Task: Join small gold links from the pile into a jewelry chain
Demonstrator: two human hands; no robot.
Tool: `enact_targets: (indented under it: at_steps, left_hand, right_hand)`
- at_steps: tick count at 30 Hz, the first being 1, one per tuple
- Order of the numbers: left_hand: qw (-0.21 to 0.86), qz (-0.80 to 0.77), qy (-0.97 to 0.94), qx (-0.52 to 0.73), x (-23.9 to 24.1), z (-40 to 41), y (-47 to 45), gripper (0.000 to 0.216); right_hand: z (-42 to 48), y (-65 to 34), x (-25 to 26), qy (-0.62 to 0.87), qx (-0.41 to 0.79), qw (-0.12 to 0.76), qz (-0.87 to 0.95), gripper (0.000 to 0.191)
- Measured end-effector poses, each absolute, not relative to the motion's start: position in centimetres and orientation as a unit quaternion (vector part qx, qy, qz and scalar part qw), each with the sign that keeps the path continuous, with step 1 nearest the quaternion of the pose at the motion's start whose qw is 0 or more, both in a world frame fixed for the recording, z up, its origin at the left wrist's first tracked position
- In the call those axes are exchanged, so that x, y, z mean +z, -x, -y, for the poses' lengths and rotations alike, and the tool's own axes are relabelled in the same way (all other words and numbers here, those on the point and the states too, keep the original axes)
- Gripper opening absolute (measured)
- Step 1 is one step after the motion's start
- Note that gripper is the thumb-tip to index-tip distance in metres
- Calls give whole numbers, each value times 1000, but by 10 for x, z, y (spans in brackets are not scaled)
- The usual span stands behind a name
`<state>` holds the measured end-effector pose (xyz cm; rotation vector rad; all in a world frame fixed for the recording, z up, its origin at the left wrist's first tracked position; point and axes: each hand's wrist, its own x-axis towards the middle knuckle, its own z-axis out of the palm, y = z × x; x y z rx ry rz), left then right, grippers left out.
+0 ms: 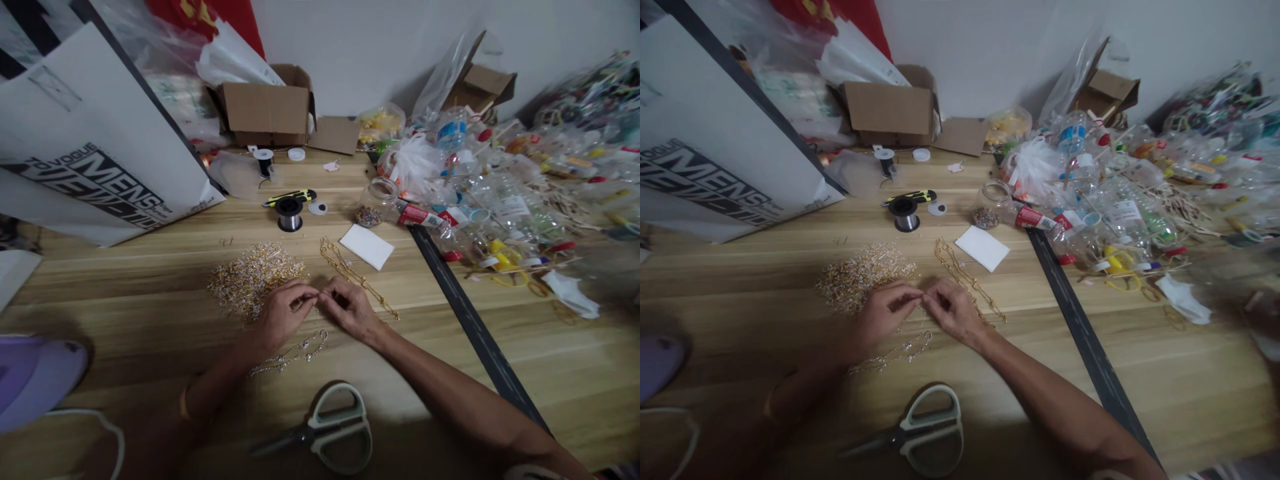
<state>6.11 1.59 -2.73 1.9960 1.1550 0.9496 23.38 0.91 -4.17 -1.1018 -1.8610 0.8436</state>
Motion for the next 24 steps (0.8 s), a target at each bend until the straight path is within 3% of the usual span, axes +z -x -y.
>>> enact_targets:
  at_steps: [24]
  left_hand:
    - [351,-439,-749,349,-23,-14,-60,17]
  right_hand:
    - [-8,-234,-39,422,337,399,741,19]
